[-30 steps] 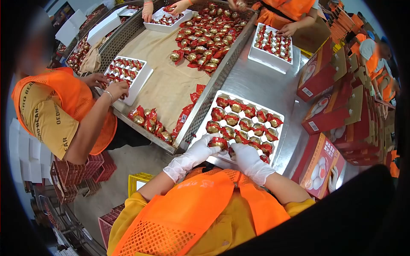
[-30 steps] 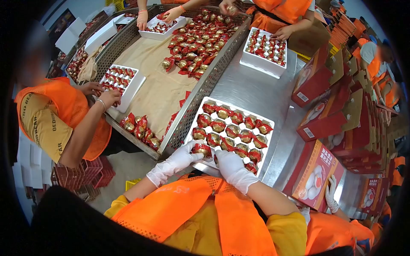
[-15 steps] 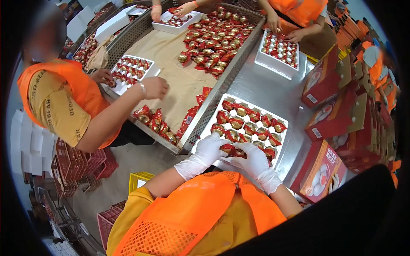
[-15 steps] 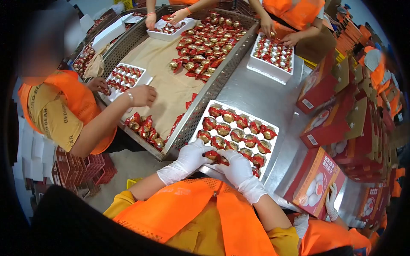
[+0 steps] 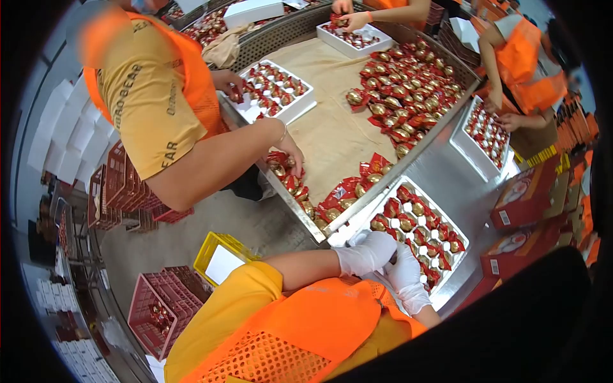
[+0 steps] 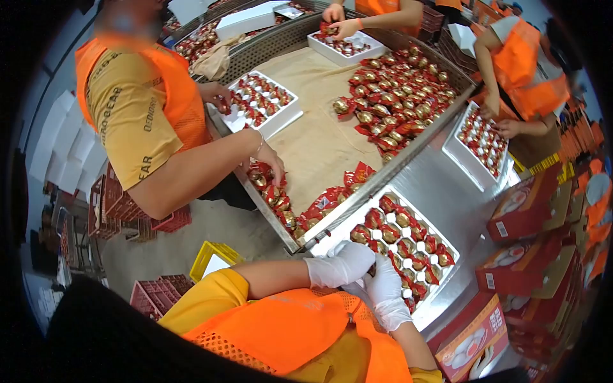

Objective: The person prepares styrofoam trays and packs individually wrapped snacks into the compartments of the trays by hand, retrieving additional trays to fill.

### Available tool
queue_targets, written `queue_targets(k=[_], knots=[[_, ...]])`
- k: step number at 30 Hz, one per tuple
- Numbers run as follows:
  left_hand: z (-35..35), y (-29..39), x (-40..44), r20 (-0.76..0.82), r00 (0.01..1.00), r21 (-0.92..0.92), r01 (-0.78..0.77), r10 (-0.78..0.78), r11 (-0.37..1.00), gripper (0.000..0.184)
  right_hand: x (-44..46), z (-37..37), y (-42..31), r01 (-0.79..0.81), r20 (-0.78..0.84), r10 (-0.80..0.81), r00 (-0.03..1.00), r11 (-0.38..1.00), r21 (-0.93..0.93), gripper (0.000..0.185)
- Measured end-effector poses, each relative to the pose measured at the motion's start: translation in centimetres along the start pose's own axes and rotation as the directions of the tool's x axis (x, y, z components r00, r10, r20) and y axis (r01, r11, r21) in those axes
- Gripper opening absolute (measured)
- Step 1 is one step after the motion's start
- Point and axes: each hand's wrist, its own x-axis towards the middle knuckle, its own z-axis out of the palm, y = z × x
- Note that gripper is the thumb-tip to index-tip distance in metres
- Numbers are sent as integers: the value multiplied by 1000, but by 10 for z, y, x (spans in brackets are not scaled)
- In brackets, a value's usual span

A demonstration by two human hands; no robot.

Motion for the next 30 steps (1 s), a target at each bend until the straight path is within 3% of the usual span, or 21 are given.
queue_targets(k=[1, 3, 4, 5, 7, 8, 9, 11, 13, 15, 17, 18, 20, 21, 23, 26, 30], knots=[[0, -2, 0, 15, 1000, 2, -9, 9, 1000, 22, 2, 0, 4, -23, 37, 23, 999, 1000, 17, 45], [1, -5, -12, -10, 1000, -83, 15, -15, 996, 21, 11, -12, 10, -11, 284, -88, 955, 944, 329, 48], [5, -4, -17, -19, 999, -168, 25, -29, 986, 21, 14, -36, -9, 20, 393, -28, 919, 1000, 23, 50], [19, -10, -15, -54, 998, -165, -21, 12, 986, 24, 15, -66, -54, -41, 422, 104, 900, 987, -156, 45], [-10, -7, -30, 116, 993, -159, -4, 22, 987, 34, 39, -74, -50, 32, 253, -37, 967, 999, 24, 39], [-23, -10, -38, 60, 996, -209, -54, 68, 976, 37, 49, -80, -53, 91, 132, -105, 986, 990, 109, 36], [-37, -15, -48, 4, 994, -258, -104, 109, 961, 42, 67, -91, -69, 56, 132, -68, 989, 994, 92, 34], [-74, -23, -66, 68, 987, -232, -127, 147, 964, 44, 107, -109, -92, 78, 52, -83, 995, 994, 77, 29], [-96, -40, -82, -74, 964, -403, -262, 254, 877, 44, 169, -110, -84, 164, -118, -164, 979, 986, -12, 28], [-110, -54, -94, -89, 973, -457, -230, 213, 859, 43, 225, -113, -92, 210, -201, -271, 941, 937, -280, 24], [-108, -68, -100, -91, 983, -524, -182, 157, 832, 41, 279, -108, -104, 101, -104, -198, 975, 804, -585, 22], [-102, -74, -101, -143, 982, -585, -184, 123, 790, 40, 300, -102, -109, 100, -96, -194, 976, 798, -595, 22], [-103, -81, -104, -165, 985, -659, -145, 47, 738, 35, 329, -88, -116, 171, 270, 128, 954, 508, -844, 24], [-98, -86, -103, -166, 985, -667, -144, 43, 731, 35, 329, -76, -121, 252, 336, 128, 933, 434, -865, 21], [-85, -95, -102, -230, 973, -784, -165, -33, 598, 34, 366, -32, -54, 441, 456, -18, 890, 290, -849, 22], [-89, -104, -101, -228, 973, -750, -197, 33, 631, 34, 360, 2, -59, 280, 328, 154, 932, 264, -923, 26], [-98, -102, -100, -223, 972, -763, -221, 73, 608, 34, 363, -13, -57, 268, 303, 60, 951, 331, -905, 22]])
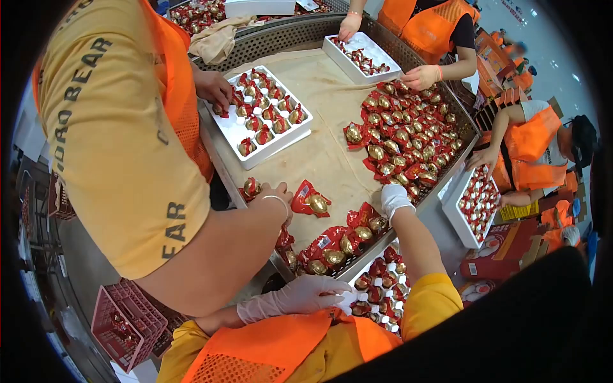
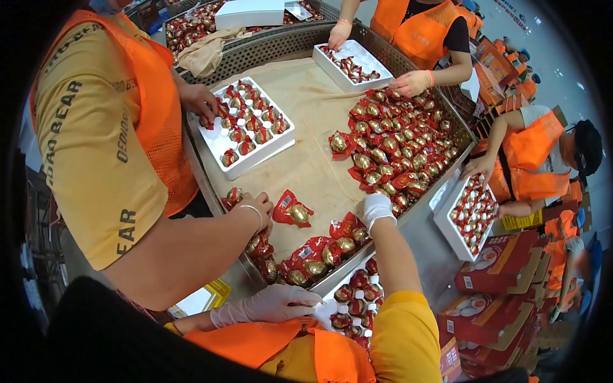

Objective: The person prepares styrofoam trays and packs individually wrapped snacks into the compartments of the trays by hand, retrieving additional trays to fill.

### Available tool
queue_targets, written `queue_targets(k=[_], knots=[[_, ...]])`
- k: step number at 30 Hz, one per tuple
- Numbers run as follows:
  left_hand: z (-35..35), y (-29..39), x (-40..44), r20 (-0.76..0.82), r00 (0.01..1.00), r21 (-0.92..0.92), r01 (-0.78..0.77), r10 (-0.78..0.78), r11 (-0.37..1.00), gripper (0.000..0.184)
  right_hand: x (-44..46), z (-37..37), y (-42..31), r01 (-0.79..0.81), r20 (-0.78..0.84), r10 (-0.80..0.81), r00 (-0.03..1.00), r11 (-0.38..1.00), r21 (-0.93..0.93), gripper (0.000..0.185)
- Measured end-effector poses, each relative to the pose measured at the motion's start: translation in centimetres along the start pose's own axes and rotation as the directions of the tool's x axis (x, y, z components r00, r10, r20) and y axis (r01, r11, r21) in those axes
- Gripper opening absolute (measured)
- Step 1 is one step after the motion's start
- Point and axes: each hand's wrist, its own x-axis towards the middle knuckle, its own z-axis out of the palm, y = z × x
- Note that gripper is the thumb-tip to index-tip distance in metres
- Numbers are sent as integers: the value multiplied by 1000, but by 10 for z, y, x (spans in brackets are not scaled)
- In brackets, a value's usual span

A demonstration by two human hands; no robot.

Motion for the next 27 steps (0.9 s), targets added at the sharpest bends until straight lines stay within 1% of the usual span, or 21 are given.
queue_targets(k=[3, 5, 6, 7, 8, 9, 10, 11, 12, 13, 14, 15, 16, 17, 18, 20, 22, 23, 24, 25, 27], knots=[[3, -8, -2, -24, 998, 38, -52, 53, 998, 34, -10, -14, 10, -24, -55, 29, 998, 996, 88, 27], [7, -15, -4, -65, 996, 82, -55, 60, 995, 34, -46, -48, 20, -4, -44, 22, 999, 930, 368, 45], [6, -13, -1, -64, 996, 78, -59, 64, 995, 34, -62, -61, 23, 66, -121, -4, 993, 854, 516, 64], [3, -11, 5, -72, 997, -31, -4, 2, 1000, 35, -81, -73, 24, 63, -123, 1, 992, 856, 514, 64], [0, -7, 11, -71, 996, -138, 51, -62, 989, 35, -103, -85, 23, 137, -192, 6, 981, 682, 719, 65], [-1, -4, 17, -68, 996, -134, 47, -56, 990, 35, -122, -91, 24, 216, -258, 31, 966, 455, 864, 67], [-3, -3, 24, -236, 972, -137, -23, -10, 990, 39, -136, -88, 24, 289, -293, -18, 956, 231, 929, 68], [-5, 1, 30, -392, 919, -125, -93, 37, 988, 45, -153, -83, 25, 340, -340, -53, 939, -11, 940, 68], [-8, 11, 37, -431, 900, -163, -145, 62, 976, 52, -178, -86, 23, 302, -334, -84, 939, -264, 916, 70], [-10, 23, 43, -467, 880, -202, -198, 83, 959, 60, -193, -77, 25, 324, -404, -129, 906, -402, 856, 71], [-13, 32, 46, -338, 941, -384, -122, -17, 915, 70, -208, -68, 23, 263, -405, -174, 897, -527, 808, 70], [-13, 54, 46, -243, 964, -546, -44, -108, 837, 71, -224, -62, 19, 190, -412, -217, 885, -640, 745, 69], [-8, 67, 50, -198, 973, -592, -21, -120, 806, 71, -240, -56, 16, 131, -419, -260, 870, -697, 705, 67], [1, 74, 54, -154, 979, -636, 6, -134, 772, 71, -254, -53, 9, 113, -439, -261, 860, -741, 662, 61], [13, 71, 58, -138, 988, -627, -34, -68, 778, 70, -260, -40, 2, 159, -411, -209, 887, -699, 697, 56], [35, 64, 64, -169, 969, -677, 18, -180, 736, 51, -275, -17, -8, 196, -361, -127, 924, -651, 733, 44], [54, 58, 64, -178, 949, -774, 28, -260, 632, 34, -297, -1, -17, 295, -434, -34, 900, -686, 665, 52], [65, 54, 65, -216, 931, -792, 8, -293, 610, 33, -308, 5, -22, 365, -475, 34, 879, -689, 626, 56], [74, 51, 63, -196, 914, -807, 55, -356, 587, 32, -317, 13, -25, 346, -497, 3, 868, -722, 599, 61], [83, 48, 62, -176, 892, -822, 100, -417, 561, 32, -333, 13, -29, 305, -408, 17, 913, -692, 655, 59], [103, 39, 64, -204, 912, -781, 68, -357, 621, 33, -341, 31, -38, 224, -192, 115, 975, -517, 826, 52]])
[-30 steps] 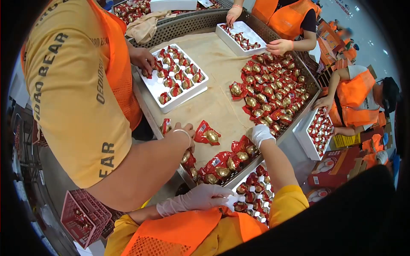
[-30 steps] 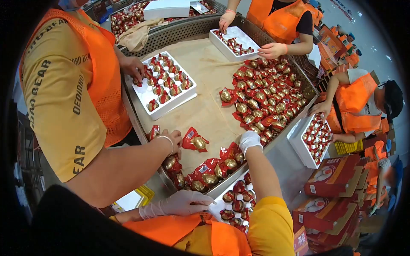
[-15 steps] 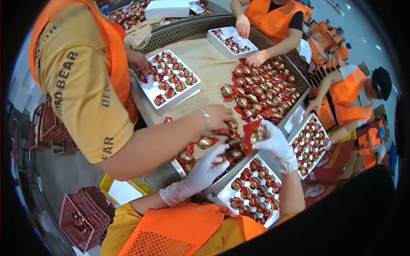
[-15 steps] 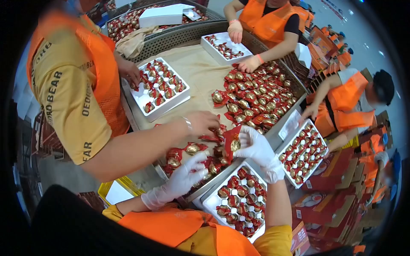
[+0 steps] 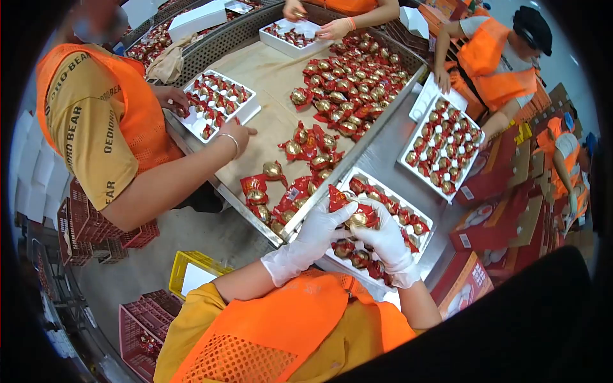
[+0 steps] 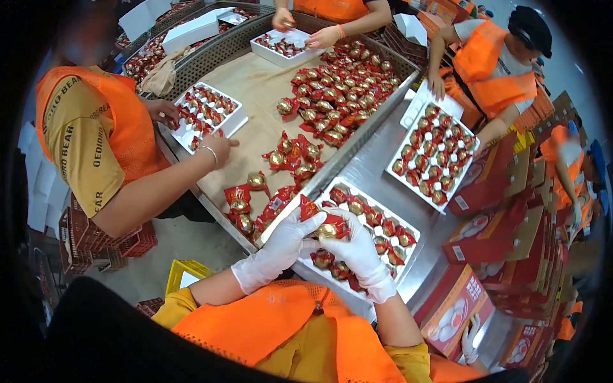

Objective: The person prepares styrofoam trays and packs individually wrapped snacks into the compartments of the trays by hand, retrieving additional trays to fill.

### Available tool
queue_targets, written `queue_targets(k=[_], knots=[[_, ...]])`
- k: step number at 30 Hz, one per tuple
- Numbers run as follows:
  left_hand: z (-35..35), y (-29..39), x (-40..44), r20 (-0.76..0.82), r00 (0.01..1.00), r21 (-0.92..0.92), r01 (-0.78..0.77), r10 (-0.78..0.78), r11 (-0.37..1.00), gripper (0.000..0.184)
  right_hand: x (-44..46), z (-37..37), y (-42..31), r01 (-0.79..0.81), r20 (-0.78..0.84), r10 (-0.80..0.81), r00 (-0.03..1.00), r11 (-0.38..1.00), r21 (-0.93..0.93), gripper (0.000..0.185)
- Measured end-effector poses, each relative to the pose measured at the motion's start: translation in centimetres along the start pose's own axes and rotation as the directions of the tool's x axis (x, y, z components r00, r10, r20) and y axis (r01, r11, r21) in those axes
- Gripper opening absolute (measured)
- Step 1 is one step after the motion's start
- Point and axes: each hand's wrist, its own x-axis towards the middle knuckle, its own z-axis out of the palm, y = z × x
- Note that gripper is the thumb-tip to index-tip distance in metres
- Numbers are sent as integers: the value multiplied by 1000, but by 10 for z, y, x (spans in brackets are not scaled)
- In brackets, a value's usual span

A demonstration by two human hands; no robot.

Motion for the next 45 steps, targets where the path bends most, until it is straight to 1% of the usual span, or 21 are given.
queue_targets(k=[1, 4, 6, 8, 9, 10, 12, 14, 17, 20, 22, 24, 29, 30, 32, 34, 36, 38, 40, 42, 45], knots=[[10, 0, -8, -91, 992, 72, 93, -86, 993, 34, -2, -2, 7, 19, -30, -17, 999, 997, 70, 45], [-16, -21, -3, -63, 995, 206, 89, -77, 974, 28, -12, -22, 10, -95, 80, 83, 993, 981, 167, 39], [-26, -34, -10, -144, 989, 300, 86, -44, 950, 20, -13, -27, 9, -153, 72, 153, 986, 988, -6, 39], [-44, -54, -14, -109, 983, 816, 4, 147, 578, 25, -11, -20, 0, -251, -3, 266, 964, 903, -348, 41], [-37, -49, -25, -133, 964, 878, 7, 229, 478, 30, -6, -19, 20, -115, 31, 123, 992, 976, -187, 43], [-44, -55, -27, -133, 964, 878, 7, 231, 478, 30, -1, -16, 29, -113, 33, 122, 992, 976, -187, 43], [-68, -74, -31, 54, 884, 993, -97, 465, 69, 29, 8, -6, 42, 2, 23, 19, 1000, 744, -668, 48], [-82, -83, -40, -1, 908, 985, -71, 419, 155, 26, 20, 4, 53, 28, 65, 36, 997, 622, -782, 51], [-94, -88, -49, -203, 943, 811, 12, 263, 584, 25, 30, 17, 52, 88, 100, 1, 995, 473, -877, 42], [-99, -81, -53, -240, 944, 810, 67, 225, 583, 32, 32, 12, 44, 17, 40, 39, 998, 467, -884, 39], [-103, -81, -54, -263, 945, 750, 72, 196, 658, 29, 34, 15, 37, 89, 125, 61, 990, 413, -906, 39], [-107, -82, -56, -282, 943, 655, 57, 175, 754, 28, 38, 28, 54, 235, 243, 9, 970, 213, -948, 37], [-122, -93, -51, -304, 945, 594, 86, 124, 800, 23, 50, 59, 110, 326, 333, -145, 932, -71, -943, 20], [-123, -96, -50, -313, 941, 574, 79, 129, 815, 20, 50, 53, 107, 323, 329, -140, 934, -69, -944, 20], [-110, -80, -58, -300, 947, 635, 107, 116, 765, 23, 45, 44, 89, 359, 343, -120, 932, 155, -921, 19], [-113, -79, -52, -277, 954, 693, 118, 111, 711, 27, 30, 46, 70, 369, 350, -126, 928, 184, -911, 18], [-126, -95, -46, -209, 961, 638, -6, 181, 770, 40, 24, 44, 69, 378, 359, -121, 925, 218, -900, 18], [-128, -92, -42, -186, 982, 678, 104, 33, 728, 53, 31, 43, 90, 448, 407, -190, 893, 290, -846, 18], [-119, -92, -35, -58, 973, 685, -123, 222, 718, 56, 38, 45, 102, 434, 399, -178, 900, 264, -861, 19], [-117, -92, -29, 0, 986, 709, -119, 168, 696, 60, 35, 38, 106, 410, 369, -182, 912, 342, -845, 16], [-107, -92, -15, 37, 960, 752, -210, 279, 624, 59, 27, 28, 96, 404, 300, -285, 910, 450, -797, 27]])
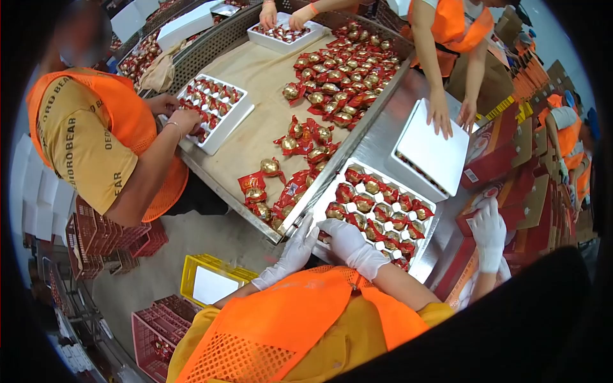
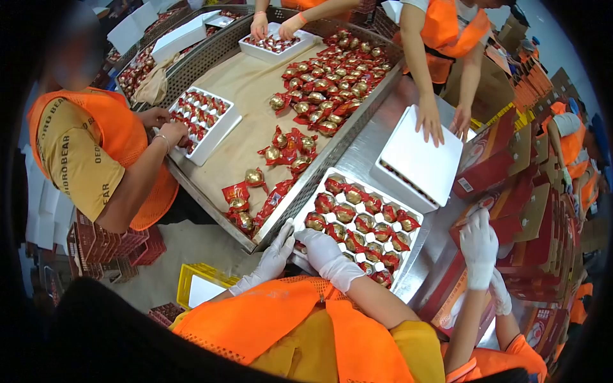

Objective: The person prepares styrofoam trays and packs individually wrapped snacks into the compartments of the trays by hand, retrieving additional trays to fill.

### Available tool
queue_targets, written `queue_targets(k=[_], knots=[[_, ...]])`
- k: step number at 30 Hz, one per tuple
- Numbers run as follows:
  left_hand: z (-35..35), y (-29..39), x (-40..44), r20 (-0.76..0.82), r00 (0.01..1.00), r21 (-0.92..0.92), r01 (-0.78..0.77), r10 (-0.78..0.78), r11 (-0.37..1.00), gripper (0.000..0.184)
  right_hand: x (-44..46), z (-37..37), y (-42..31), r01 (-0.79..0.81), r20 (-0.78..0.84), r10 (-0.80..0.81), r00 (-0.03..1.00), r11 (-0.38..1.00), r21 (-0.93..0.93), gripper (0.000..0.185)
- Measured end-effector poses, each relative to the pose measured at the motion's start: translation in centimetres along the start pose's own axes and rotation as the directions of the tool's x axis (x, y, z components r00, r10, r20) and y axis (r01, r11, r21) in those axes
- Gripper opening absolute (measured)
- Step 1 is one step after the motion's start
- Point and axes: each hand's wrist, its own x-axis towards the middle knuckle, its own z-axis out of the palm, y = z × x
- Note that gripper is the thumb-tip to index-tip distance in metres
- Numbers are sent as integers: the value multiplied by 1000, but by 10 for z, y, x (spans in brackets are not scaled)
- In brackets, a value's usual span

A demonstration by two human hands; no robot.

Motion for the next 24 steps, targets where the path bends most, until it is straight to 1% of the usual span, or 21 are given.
queue_targets(k=[1, 3, 4, 5, 6, 7, 8, 9, 10, 11, 12, 13, 14, 15, 16, 17, 19, 20, 21, 23, 24], knots=[[1, 3, 3, 6, 1000, 2, -8, 8, 1000, 59, 0, -7, -3, -7, -33, 9, 999, 999, 45, 30], [3, 8, 7, -2, 999, 22, 38, -38, 999, 57, 7, -45, -7, -175, -129, 219, 967, 941, 290, 27], [4, 23, 9, -10, 993, -84, 113, -114, 990, 54, 16, -55, 12, -284, -153, 322, 934, 932, 225, 30], [10, 2, 18, -43, 996, -182, 64, -73, 981, 54, 31, -53, 33, -400, -108, 536, 837, 736, 546, 33], [11, -7, 24, -18, 988, -301, 141, -153, 943, 54, 43, -75, 27, -496, -21, 514, 858, 838, 228, 36], [8, -5, 30, 16, 974, -410, 213, -227, 887, 55, 51, -64, 40, -298, -161, 291, 943, 954, -21, 37], [11, -2, 32, 3, 964, -507, 232, -267, 830, 56, 55, -55, 54, -306, -95, 297, 950, 948, -91, 35], [11, -6, 36, 3, 963, -502, 235, -269, 832, 56, 61, -50, 56, -306, -25, 306, 952, 939, -159, 34], [10, -13, 39, 26, 965, -472, 243, -262, 848, 56, 63, -38, 68, -307, -21, 308, 951, 939, -151, 34], [10, -22, 38, 48, 964, -442, 255, -262, 860, 57, 63, -23, 79, -313, -54, 312, 949, 950, -17, 30], [11, -22, 39, 12, 964, -412, 245, -264, 878, 50, 63, -19, 76, -315, -68, 318, 946, 948, 51, 29], [12, -20, 39, 11, 963, -413, 251, -271, 876, 50, 64, -15, 72, -314, -81, 324, 943, 942, 120, 27], [13, -17, 39, 4, 966, -404, 237, -258, 884, 51, 68, -10, 67, -283, -37, 282, 959, 937, -205, 24], [14, -15, 39, -3, 971, -392, 217, -238, 894, 51, 72, -8, 59, -210, 12, 250, 968, 836, -507, 22], [13, -27, 43, 5, 973, -324, 221, -232, 920, 54, 70, -4, 54, -227, -25, 252, 967, 818, -528, 19], [13, -31, 45, 7, 975, -319, 214, -223, 923, 54, 67, -7, 52, -232, -35, 251, 967, 817, -527, 19], [14, -28, 46, 30, 979, -303, 203, -204, 931, 55, 55, -15, 52, -290, -117, 268, 956, 920, -262, 22], [14, -27, 46, 62, 980, -292, 197, -187, 936, 56, 51, -18, 53, -254, -145, 227, 963, 945, -205, 16], [13, -21, 45, 75, 981, -288, 194, -179, 938, 56, 43, -22, 48, -265, -156, 236, 959, 942, -206, 16], [14, -8, 49, 76, 974, -240, 225, -213, 944, 57, 19, -35, 30, -184, -334, 240, 911, 964, 192, 30], [15, -14, 54, 100, 965, -245, 262, -244, 934, 57, 0, -38, 27, -158, -441, 236, 866, 966, 207, 31]])
